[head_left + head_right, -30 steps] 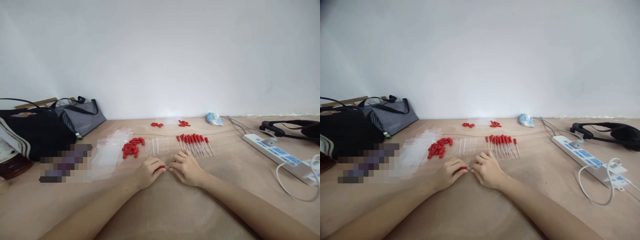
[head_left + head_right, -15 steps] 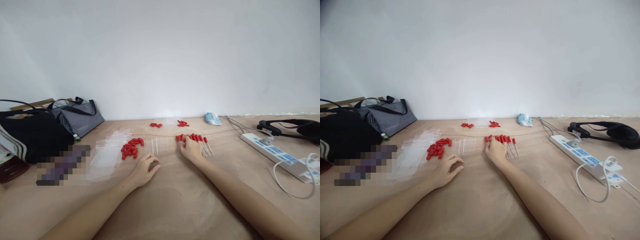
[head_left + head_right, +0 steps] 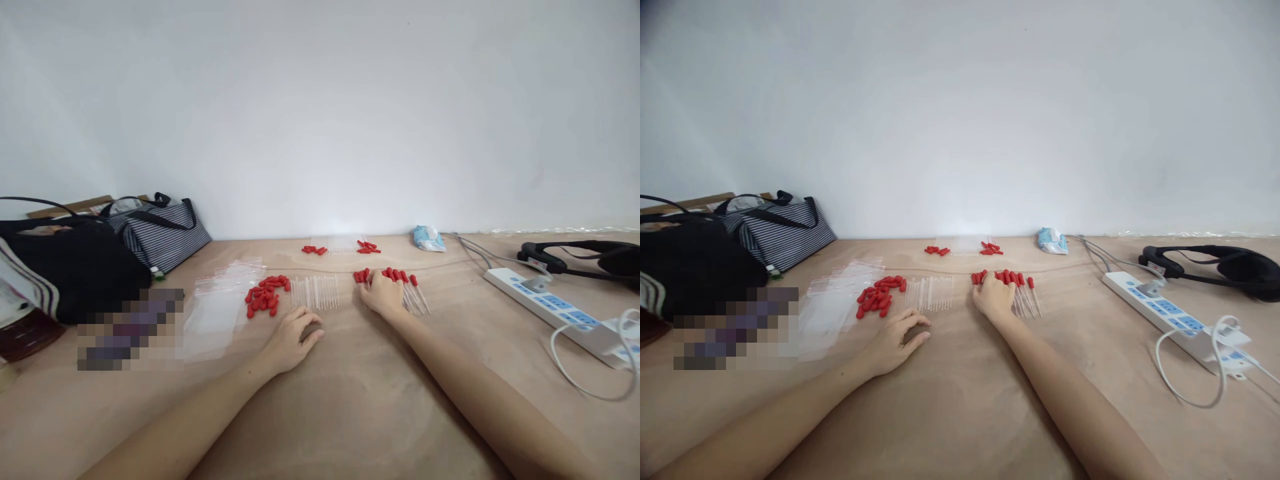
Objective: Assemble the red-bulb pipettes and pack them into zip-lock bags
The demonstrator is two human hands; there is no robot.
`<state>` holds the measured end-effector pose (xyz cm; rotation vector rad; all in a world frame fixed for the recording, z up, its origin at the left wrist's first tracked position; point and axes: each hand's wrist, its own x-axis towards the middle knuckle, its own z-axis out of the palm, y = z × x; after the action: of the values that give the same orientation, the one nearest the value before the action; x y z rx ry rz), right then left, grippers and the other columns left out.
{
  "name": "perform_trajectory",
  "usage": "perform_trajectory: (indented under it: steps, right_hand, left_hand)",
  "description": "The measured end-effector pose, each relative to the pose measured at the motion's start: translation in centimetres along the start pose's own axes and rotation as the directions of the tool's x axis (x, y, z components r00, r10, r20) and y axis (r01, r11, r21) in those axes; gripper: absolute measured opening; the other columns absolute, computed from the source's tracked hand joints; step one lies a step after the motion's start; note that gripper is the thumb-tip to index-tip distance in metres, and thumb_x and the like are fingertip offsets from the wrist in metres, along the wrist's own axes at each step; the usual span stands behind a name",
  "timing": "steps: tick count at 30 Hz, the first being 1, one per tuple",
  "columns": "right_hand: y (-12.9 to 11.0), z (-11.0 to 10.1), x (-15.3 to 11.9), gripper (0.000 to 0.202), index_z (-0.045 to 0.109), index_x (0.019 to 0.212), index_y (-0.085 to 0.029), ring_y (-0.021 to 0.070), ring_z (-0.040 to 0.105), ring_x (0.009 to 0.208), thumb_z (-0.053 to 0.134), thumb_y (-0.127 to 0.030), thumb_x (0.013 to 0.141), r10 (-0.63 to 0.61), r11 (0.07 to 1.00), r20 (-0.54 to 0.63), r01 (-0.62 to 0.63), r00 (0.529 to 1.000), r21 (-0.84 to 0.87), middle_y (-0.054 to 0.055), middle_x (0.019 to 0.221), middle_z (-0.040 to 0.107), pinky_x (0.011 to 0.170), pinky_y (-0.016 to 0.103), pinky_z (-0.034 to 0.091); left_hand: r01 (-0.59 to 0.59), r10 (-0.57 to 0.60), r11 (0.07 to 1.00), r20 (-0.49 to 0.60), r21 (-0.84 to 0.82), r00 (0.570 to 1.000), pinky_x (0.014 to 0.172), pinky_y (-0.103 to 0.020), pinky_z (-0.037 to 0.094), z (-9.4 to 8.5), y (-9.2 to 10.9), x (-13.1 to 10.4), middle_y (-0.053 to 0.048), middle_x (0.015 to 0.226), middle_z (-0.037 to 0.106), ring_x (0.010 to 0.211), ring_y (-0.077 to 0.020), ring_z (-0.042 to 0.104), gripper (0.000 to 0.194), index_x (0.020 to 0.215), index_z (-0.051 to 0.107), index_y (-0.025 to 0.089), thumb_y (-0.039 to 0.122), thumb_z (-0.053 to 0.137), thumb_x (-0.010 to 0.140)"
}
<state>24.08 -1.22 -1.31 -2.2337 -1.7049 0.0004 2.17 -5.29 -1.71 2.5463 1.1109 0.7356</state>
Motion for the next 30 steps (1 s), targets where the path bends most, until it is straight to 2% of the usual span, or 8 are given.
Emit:
perform_trajectory:
  steps: [5, 9, 13, 14, 17, 21, 25, 30]
  right_hand:
    - [-2.5, 0.3, -0.8, 0.025, 0.061, 0.086, -0.016, 0.023, 0.059, 0.084, 0.039, -0.028, 0.079, -0.176, 0.984, 0.023, 0.175, 0.984, 0.015, 0.011, 0.084, 0.066, 0.08, 0.037, 0.024]
    - [-4.8, 0.7, -0.2, 0.029, 0.063, 0.084, -0.013, 0.0245, 0.059, 0.084, 0.041, -0.03, 0.078, -0.093, 0.996, 0.123, 0.091, 0.988, 0.025, 0.014, 0.088, 0.066, 0.081, 0.039, 0.026]
    - [-5.8, 0.7, 0.7, 0.028, 0.065, 0.083, -0.012, 0.0254, 0.06, 0.083, 0.043, -0.029, 0.076, -0.063, 0.998, 0.175, 0.058, 0.983, 0.032, 0.015, 0.089, 0.066, 0.08, 0.04, 0.028]
    - [-5.9, 0.6, 0.8, 0.028, 0.065, 0.084, -0.012, 0.0253, 0.06, 0.083, 0.043, -0.028, 0.075, -0.062, 0.998, 0.184, 0.056, 0.981, 0.037, 0.015, 0.09, 0.066, 0.08, 0.04, 0.029]
    - [-6.0, 0.3, 0.9, 0.028, 0.064, 0.087, -0.012, 0.0251, 0.06, 0.084, 0.044, -0.027, 0.074, -0.065, 0.997, 0.207, 0.055, 0.976, 0.053, 0.015, 0.092, 0.065, 0.081, 0.04, 0.03]
    - [-5.9, 0.3, 0.8, 0.028, 0.064, 0.083, -0.012, 0.0255, 0.06, 0.084, 0.044, -0.028, 0.074, -0.086, 0.995, 0.228, 0.071, 0.97, 0.073, 0.014, 0.09, 0.066, 0.082, 0.041, 0.03]
    - [-5.5, 0.2, 0.6, 0.026, 0.063, 0.073, -0.014, 0.0257, 0.06, 0.083, 0.043, -0.03, 0.075, -0.127, 0.99, 0.233, 0.108, 0.964, 0.093, 0.013, 0.085, 0.066, 0.08, 0.04, 0.03]
    - [-3.3, -0.5, -0.8, 0.025, 0.058, 0.085, -0.013, 0.0225, 0.057, 0.083, 0.037, -0.027, 0.081, -0.209, 0.973, 0.176, 0.186, 0.962, 0.139, 0.012, 0.086, 0.064, 0.077, 0.035, 0.032]
  left_hand:
    - [-0.01, 0.01, 1.0, 0.003, 0.016, 1.0, 0.074, -0.032, 0.044, 0.3, 0.2, -0.2, -0.004, 0.085, 0.056, 0.082, -0.0185, 0.054, 0.01, 0.086, 0.057, 0.019, 0.021, 0.05, 0.079]
    - [0.024, -0.019, 0.998, -0.087, 0.058, 0.996, 0.07, -0.029, 0.044, 0.1, -0.5, 0.0, -0.003, 0.082, 0.055, 0.076, -0.0167, 0.054, 0.011, 0.082, 0.058, 0.018, 0.022, 0.048, 0.081]
    - [0.141, -0.068, 0.949, -0.253, 0.281, 0.965, 0.077, -0.033, 0.042, -2.4, -3.6, 2.4, -0.006, 0.081, 0.055, 0.084, -0.0208, 0.052, 0.016, 0.08, 0.061, 0.016, 0.017, 0.045, 0.08]
    - [0.158, -0.08, 0.921, -0.225, 0.357, 0.971, 0.079, -0.035, 0.041, -3.3, -4.7, 3.2, -0.007, 0.083, 0.056, 0.086, -0.0218, 0.051, 0.019, 0.082, 0.062, 0.017, 0.015, 0.043, 0.08]
    - [0.117, -0.068, 0.91, -0.135, 0.397, 0.988, 0.081, -0.037, 0.038, -5.5, -7.6, 5.7, -0.008, 0.09, 0.057, 0.089, -0.023, 0.051, 0.02, 0.084, 0.065, 0.017, 0.013, 0.046, 0.077]
    - [0.004, -0.029, 0.923, 0.059, 0.385, 0.998, 0.074, -0.028, 0.041, -6.4, -9.5, 7.8, -0.002, 0.084, 0.06, 0.078, -0.0182, 0.055, 0.014, 0.071, 0.067, 0.022, 0.012, 0.058, 0.066]
    - [-0.04, 0.004, 0.932, 0.101, 0.359, 0.995, 0.072, -0.028, 0.042, -6.6, -9.6, 8.0, -0.002, 0.08, 0.059, 0.076, -0.0182, 0.055, 0.01, 0.064, 0.064, 0.02, 0.014, 0.057, 0.067]
    - [-0.006, 0.024, 0.954, -0.056, 0.299, 0.998, 0.077, -0.032, 0.042, -6.5, -6.9, 5.6, -0.005, 0.085, 0.057, 0.081, -0.0183, 0.055, 0.016, 0.083, 0.059, 0.016, 0.022, 0.045, 0.08]
